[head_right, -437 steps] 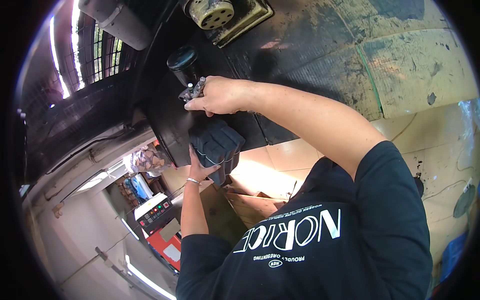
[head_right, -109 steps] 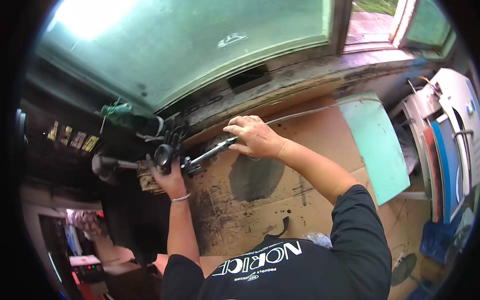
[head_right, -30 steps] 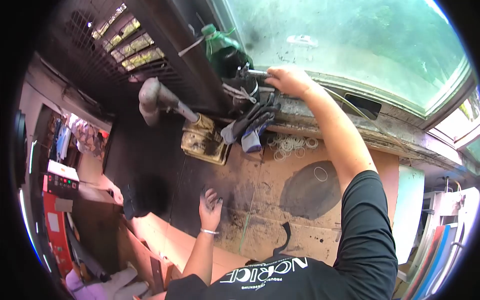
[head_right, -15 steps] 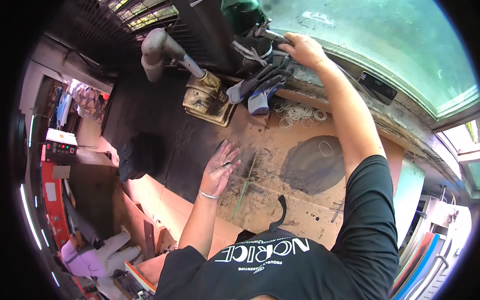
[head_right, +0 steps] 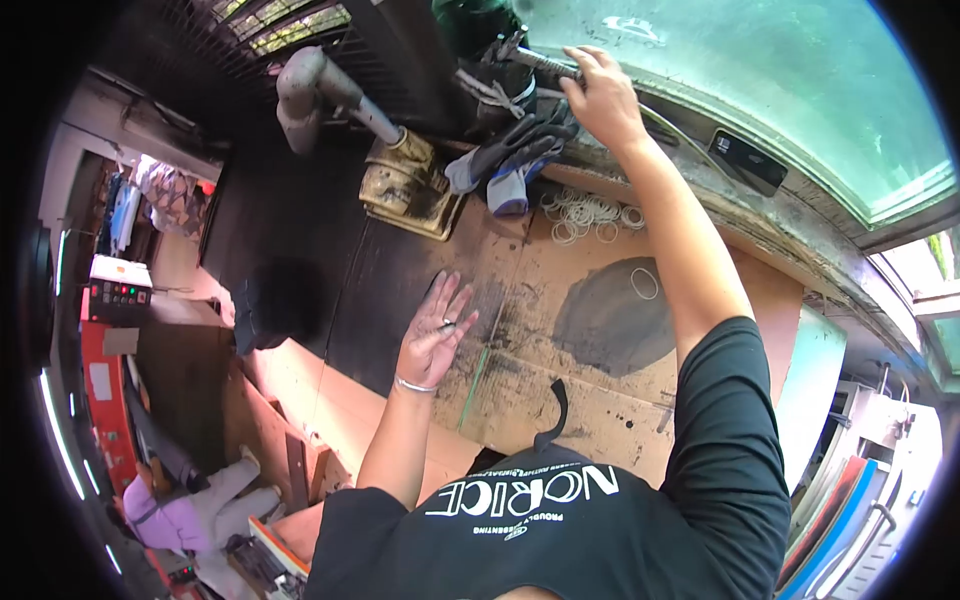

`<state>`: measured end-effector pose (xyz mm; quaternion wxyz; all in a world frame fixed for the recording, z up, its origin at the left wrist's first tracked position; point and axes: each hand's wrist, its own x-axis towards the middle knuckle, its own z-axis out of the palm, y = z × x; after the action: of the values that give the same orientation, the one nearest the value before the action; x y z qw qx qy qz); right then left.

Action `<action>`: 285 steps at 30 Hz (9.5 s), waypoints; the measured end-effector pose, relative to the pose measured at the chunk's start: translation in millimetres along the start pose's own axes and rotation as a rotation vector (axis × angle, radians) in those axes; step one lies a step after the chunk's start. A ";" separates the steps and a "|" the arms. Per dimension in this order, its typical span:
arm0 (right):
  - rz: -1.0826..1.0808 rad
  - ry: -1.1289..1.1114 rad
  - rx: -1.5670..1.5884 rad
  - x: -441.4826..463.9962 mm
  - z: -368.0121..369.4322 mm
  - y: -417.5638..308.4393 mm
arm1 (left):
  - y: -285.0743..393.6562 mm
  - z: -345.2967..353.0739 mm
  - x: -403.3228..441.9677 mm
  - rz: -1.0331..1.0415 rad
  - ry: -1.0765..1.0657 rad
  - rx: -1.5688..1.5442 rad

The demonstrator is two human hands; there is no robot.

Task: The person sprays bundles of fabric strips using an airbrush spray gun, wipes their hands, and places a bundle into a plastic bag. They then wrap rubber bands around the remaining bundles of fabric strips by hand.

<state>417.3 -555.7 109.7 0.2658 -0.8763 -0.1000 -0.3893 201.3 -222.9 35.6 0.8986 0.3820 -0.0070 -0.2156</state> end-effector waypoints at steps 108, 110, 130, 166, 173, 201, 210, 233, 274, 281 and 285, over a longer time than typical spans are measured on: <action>0.579 0.200 -0.151 -334.8 -107.4 -290.1 | -11.9 83.5 -7.3 0.122 -2.082 1.617; 0.355 0.281 -0.061 -332.0 -115.5 -285.6 | -4.7 82.6 -10.1 -0.360 -1.951 1.253; -0.241 0.187 -0.327 -277.0 -188.0 -305.9 | 49.6 127.7 -23.9 -0.886 -1.717 0.936; 0.087 0.248 -0.493 -272.0 -157.2 -294.3 | -51.9 98.8 -5.6 -0.717 -0.843 0.382; 0.348 0.125 -0.289 -286.0 -145.1 -292.0 | -29.9 121.2 -24.1 0.221 -1.135 0.965; 0.348 0.190 -0.166 -324.8 -172.9 -311.5 | -63.4 87.1 -35.3 -0.909 -1.024 0.645; 0.696 0.534 -0.147 -342.0 -147.2 -340.0 | -43.5 134.0 -75.2 0.014 -1.359 0.811; 1.535 1.271 0.575 -333.3 -172.5 -346.4 | -77.7 127.8 -81.8 0.351 -1.287 0.613; -0.092 -0.134 0.227 -227.9 -64.8 -279.2 | 0.9 44.5 -14.7 -0.399 0.006 -0.403; -0.068 -0.266 0.242 -238.1 -51.1 -288.1 | -1.1 21.9 -25.9 -0.301 0.213 -0.278; -0.049 -0.232 0.166 -228.8 -43.9 -263.7 | -0.6 26.0 -30.7 -0.377 0.040 -0.300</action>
<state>134.0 -351.2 68.1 0.3145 -0.8877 -0.1830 -0.2823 168.7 -229.0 58.3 0.8892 0.2431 0.1140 -0.3704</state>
